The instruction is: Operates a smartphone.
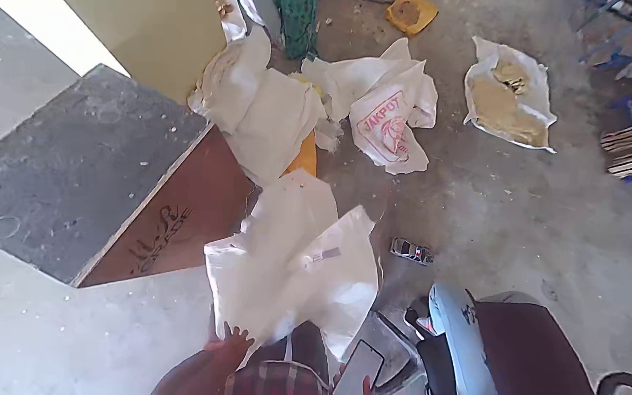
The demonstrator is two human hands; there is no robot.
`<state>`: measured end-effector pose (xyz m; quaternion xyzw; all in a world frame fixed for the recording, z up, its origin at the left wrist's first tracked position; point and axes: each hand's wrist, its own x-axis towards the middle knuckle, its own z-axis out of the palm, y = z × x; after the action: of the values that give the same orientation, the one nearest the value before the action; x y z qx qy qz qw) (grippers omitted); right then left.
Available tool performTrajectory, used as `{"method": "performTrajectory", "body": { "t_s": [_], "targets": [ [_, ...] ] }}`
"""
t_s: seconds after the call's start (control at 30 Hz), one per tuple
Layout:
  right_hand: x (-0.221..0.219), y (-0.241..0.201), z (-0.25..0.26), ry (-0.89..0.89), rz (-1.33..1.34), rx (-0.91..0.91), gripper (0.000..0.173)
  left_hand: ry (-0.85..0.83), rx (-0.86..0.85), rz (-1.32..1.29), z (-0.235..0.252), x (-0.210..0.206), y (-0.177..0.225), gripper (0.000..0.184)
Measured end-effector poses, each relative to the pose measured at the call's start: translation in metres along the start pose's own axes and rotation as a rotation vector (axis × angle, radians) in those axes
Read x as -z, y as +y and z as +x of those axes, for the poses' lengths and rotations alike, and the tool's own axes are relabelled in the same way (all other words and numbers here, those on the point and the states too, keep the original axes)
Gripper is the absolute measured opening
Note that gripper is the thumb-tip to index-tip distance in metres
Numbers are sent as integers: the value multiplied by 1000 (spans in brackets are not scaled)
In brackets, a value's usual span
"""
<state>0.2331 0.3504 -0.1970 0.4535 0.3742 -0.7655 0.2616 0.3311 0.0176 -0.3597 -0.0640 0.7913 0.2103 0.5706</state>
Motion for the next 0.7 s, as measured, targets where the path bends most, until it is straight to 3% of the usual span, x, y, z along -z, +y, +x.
{"method": "performTrajectory", "body": {
  "t_s": [0.07,0.1,0.17,0.2,0.27,0.33,0.4,0.47,0.57,0.7],
  "targets": [
    [29,27,2,-132,1,-55,62,172,2,-176,20,-51,-12,55],
    [30,33,-2,-148,10,-94,61,188,-21,-254,16,-52,-2,60],
    [-1,45,-24,48,-29,-187,56,108,-49,-284,-6,-30,30,72],
    [-1,54,-29,51,-40,-214,55,100,-69,-299,-4,-30,42,71],
    [20,73,-31,-131,-6,-226,60,139,-94,-349,10,-43,53,58],
    [1,79,-50,-62,1,-216,62,105,-61,-398,-9,-41,59,54],
    [-17,80,-64,-82,0,-236,61,77,-34,-518,-48,-39,55,54],
    [-16,78,-67,-184,-38,-263,61,130,1,-565,-71,-53,45,65],
    [-17,76,-64,-222,-86,-280,63,103,-38,-646,-78,-66,20,52],
    [-28,64,-64,-216,-90,-248,57,240,46,-843,-93,-85,-1,46]
  ]
}}
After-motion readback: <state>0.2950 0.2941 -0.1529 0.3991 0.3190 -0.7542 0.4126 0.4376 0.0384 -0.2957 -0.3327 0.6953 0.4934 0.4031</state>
